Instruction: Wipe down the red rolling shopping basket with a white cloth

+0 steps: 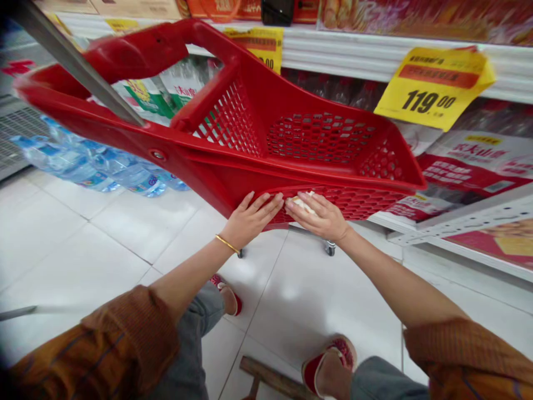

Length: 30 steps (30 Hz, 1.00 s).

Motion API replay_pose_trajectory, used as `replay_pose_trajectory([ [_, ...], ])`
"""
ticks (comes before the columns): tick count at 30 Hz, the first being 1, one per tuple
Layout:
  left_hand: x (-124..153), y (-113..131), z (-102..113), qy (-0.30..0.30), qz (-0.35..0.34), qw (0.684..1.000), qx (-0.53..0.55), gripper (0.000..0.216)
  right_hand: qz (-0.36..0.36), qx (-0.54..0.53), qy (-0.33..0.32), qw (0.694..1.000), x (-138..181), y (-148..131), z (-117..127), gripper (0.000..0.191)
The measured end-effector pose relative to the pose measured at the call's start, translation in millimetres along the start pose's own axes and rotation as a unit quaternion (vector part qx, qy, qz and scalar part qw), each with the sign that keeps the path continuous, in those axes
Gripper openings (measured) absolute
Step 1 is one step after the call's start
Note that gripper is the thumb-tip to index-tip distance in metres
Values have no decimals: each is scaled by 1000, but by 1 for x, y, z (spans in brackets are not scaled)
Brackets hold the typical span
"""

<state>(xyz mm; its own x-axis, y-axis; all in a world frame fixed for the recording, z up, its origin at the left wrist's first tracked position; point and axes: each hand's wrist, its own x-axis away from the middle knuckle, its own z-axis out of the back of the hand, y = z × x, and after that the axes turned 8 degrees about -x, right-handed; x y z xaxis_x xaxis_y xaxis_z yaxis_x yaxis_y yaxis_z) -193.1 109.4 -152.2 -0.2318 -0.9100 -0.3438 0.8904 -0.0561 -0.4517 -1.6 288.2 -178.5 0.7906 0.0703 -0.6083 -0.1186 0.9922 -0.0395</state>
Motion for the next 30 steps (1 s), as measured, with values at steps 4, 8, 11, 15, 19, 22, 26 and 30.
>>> replay_pose_trajectory([
  [4, 1, -2, -5, 54, -15, 997, -54, 57, 82, 62, 22, 994, 5, -1, 1, 48],
  [8, 2, -3, -6, 77, -17, 993, -87, 52, 105, 61, -20, 992, 12, -2, -1, 50],
  [11, 1, -4, -6, 87, -19, 991, -100, 50, 130, 49, -37, 990, 22, -2, -8, 49],
  [15, -2, -7, -4, 78, -24, 993, -89, 51, 121, 43, -80, 988, 31, -3, -16, 44],
  [19, -1, -14, -1, 66, -43, 995, -60, 50, 153, 52, -41, 986, 23, -9, -6, 46],
  [22, 4, -17, -3, 78, -30, 996, -31, 52, 112, 109, -7, 988, 5, -14, 8, 51],
  [26, 8, -17, -10, 101, 6, 995, -19, 54, 95, 195, 29, 976, -17, -12, 13, 48],
  [30, 7, -18, -15, 114, -2, 993, -6, 52, 105, 151, -10, 983, -18, -6, 2, 43],
])
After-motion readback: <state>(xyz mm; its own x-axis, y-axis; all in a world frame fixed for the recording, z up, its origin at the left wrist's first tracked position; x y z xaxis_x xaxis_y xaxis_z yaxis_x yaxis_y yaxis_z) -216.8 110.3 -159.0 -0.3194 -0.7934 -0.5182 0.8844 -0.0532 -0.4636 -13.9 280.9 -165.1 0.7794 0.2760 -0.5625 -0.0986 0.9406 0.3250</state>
